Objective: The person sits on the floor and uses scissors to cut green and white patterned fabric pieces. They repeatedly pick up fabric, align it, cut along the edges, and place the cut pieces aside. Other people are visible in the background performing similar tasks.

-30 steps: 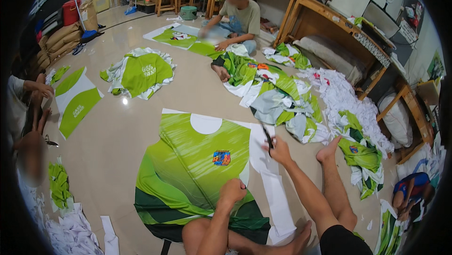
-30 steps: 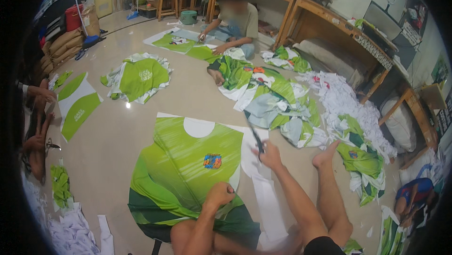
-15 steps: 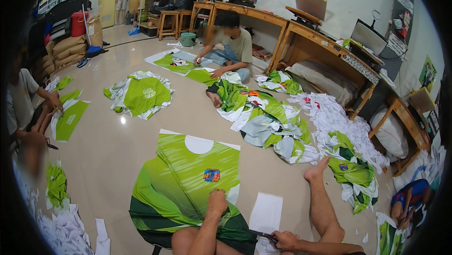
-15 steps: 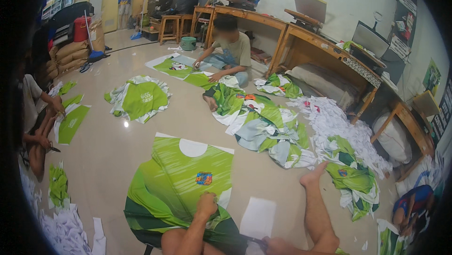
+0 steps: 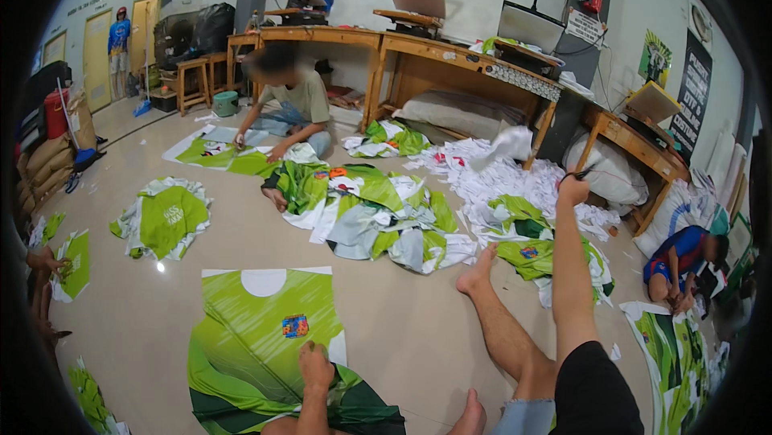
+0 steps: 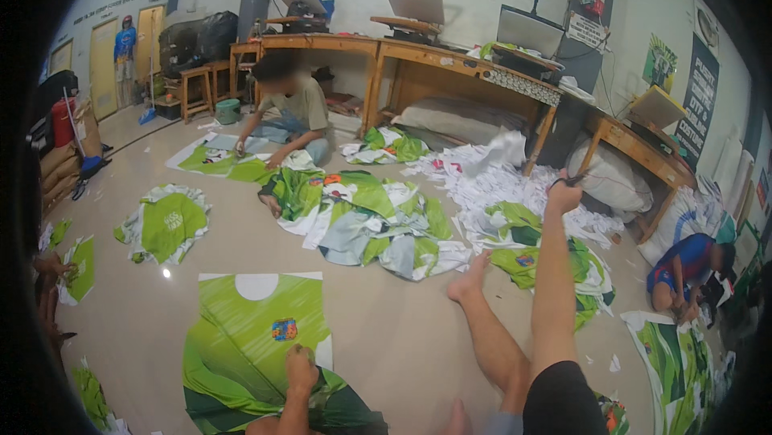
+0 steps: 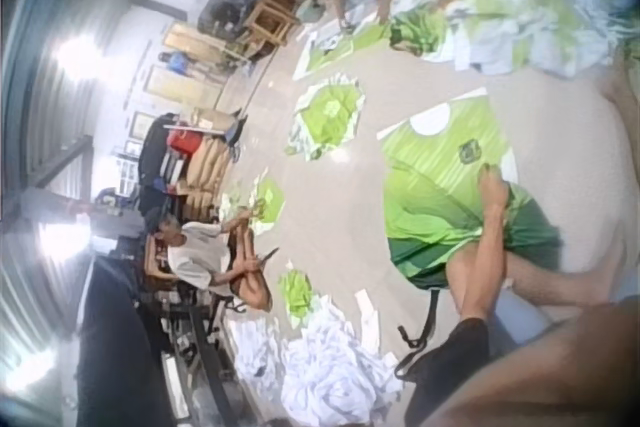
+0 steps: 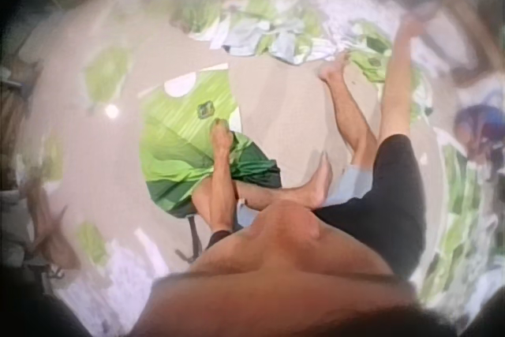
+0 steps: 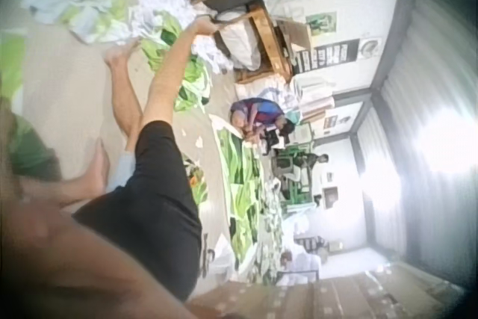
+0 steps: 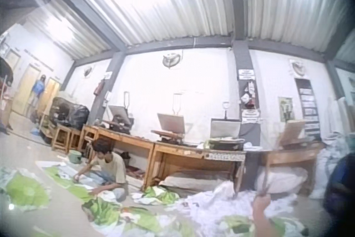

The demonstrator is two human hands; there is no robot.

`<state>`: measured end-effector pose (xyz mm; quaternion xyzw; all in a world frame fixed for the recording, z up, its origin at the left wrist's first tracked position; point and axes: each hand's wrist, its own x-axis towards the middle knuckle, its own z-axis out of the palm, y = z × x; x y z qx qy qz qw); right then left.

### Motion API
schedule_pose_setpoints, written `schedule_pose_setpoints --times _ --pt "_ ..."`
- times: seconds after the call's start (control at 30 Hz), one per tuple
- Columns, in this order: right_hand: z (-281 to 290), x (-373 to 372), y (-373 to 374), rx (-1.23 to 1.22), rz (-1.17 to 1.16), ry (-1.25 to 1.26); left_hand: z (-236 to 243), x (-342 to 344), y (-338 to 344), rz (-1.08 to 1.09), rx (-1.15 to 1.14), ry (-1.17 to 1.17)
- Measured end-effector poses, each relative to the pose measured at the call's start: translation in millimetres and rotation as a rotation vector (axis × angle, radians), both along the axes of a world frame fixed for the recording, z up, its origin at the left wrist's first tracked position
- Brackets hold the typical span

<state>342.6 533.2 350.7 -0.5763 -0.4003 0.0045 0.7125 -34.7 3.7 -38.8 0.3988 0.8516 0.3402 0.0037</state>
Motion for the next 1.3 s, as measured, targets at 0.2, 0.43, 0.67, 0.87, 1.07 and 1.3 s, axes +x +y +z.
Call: schedule_pose_setpoints --times 0.2,0.43,0.67,0.87,1.07,1.3 --pt "-56 151 -43 0.028 -0.018 -0.943 -5 42 33 -0.112 -0.158 -0.071" --pt "-211 69 -255 -0.767 1.018 -0.341 -12 25 2 -0.293 -0.421 0.051" --pt "-201 21 -344 -1.323 1.413 -0.200 56 70 -35 -0.429 -0.411 -0.063" --pt "-252 16 -340 -1.603 1.656 -0.389 45 83 -12 -0.357 -0.161 -0.260" --pt "-292 5 -313 -1.713 1.670 -0.417 14 107 37 -0.424 -0.015 -0.235" --pt "-325 -31 -311 -1.606 1.705 -0.303 12 108 40 -0.418 0.023 -0.279"
